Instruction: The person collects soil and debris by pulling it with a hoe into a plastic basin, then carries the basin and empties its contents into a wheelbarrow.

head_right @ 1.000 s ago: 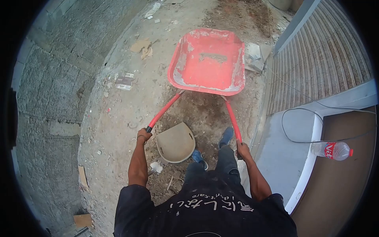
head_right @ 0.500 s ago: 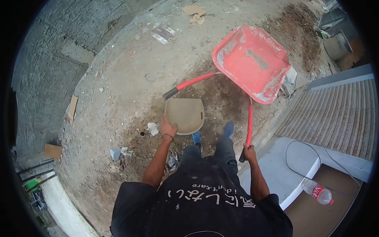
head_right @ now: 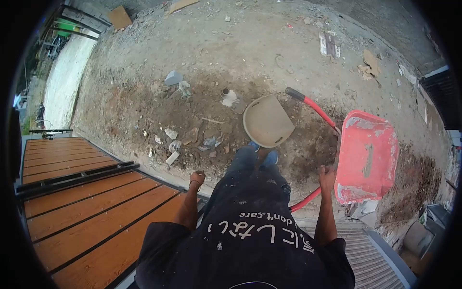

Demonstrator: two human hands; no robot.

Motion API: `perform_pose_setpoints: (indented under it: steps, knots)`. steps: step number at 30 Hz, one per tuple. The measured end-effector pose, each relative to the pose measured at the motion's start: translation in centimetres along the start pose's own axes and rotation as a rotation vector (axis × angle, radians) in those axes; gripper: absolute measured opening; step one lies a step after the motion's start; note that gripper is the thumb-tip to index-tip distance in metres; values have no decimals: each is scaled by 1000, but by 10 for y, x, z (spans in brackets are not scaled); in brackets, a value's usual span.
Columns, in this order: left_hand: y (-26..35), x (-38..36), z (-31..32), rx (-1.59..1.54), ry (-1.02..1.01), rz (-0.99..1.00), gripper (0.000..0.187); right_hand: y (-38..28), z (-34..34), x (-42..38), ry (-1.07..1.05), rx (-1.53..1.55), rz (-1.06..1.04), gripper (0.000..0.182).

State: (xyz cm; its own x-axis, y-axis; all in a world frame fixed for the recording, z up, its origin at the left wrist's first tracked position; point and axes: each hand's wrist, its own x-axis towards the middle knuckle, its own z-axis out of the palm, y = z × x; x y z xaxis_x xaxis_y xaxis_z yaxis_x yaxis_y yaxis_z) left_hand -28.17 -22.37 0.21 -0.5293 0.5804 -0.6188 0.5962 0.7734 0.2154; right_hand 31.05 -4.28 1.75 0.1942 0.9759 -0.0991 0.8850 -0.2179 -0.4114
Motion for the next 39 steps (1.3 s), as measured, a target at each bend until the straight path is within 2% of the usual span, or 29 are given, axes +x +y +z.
perform_pose_setpoints:
  steps: [1,3,5,6,7,8,11,13,15,16,18,19,21,23,26,28,32,35,39]
  knots:
    - [-14,-7,21,-110,49,-14,23,-5,-6,19,-56,17,17,44]
    - [-22,-27,65,-297,-128,-68,24,-27,-5,45,-121,34,6,44]
    - [-11,-58,84,-332,-205,-55,28,-60,5,66,-99,161,-69,43]
    - [-19,-57,108,-331,-217,-145,31,-81,9,74,-97,169,-86,43]
    - [-28,-53,132,-330,-234,-234,33,-104,11,79,-207,210,-107,43]
    - [-30,-54,142,-342,-224,-236,33,-127,16,83,-317,245,-129,44]
    - [-38,-58,161,-350,-268,-59,31,-192,35,77,-429,291,-226,42]
    - [-36,-44,143,-369,-264,-1,31,-240,36,67,-474,276,-258,38]
    - [-12,-40,100,-949,-355,-433,25,-258,52,62,-597,178,-298,37]
    - [-4,-36,81,-1126,-260,-540,27,-256,71,69,-671,173,-331,34]
    - [-15,-16,78,-1317,0,-557,29,-265,75,80,-705,80,-426,34]
    - [-14,-18,64,-1322,10,-571,29,-278,78,80,-713,25,-502,34]
    - [-12,-17,44,-1464,98,-473,29,-298,76,88,-695,-7,-537,33]
    - [-15,-13,35,-1422,72,-478,28,-311,73,99,-704,65,-459,34]
    - [-28,-9,48,-1441,79,-488,27,-319,78,113,-716,70,-468,34]
    - [-35,-5,60,-1429,72,-605,24,-320,78,122,-718,58,-509,35]
    - [-30,5,81,-1477,10,-692,22,-334,62,134,-727,-4,-515,33]
    - [-9,11,92,-1530,-37,-614,21,-343,65,154,-755,-30,-528,34]
    - [35,20,87,-1590,97,-669,23,-372,99,195,-772,-23,-528,38]
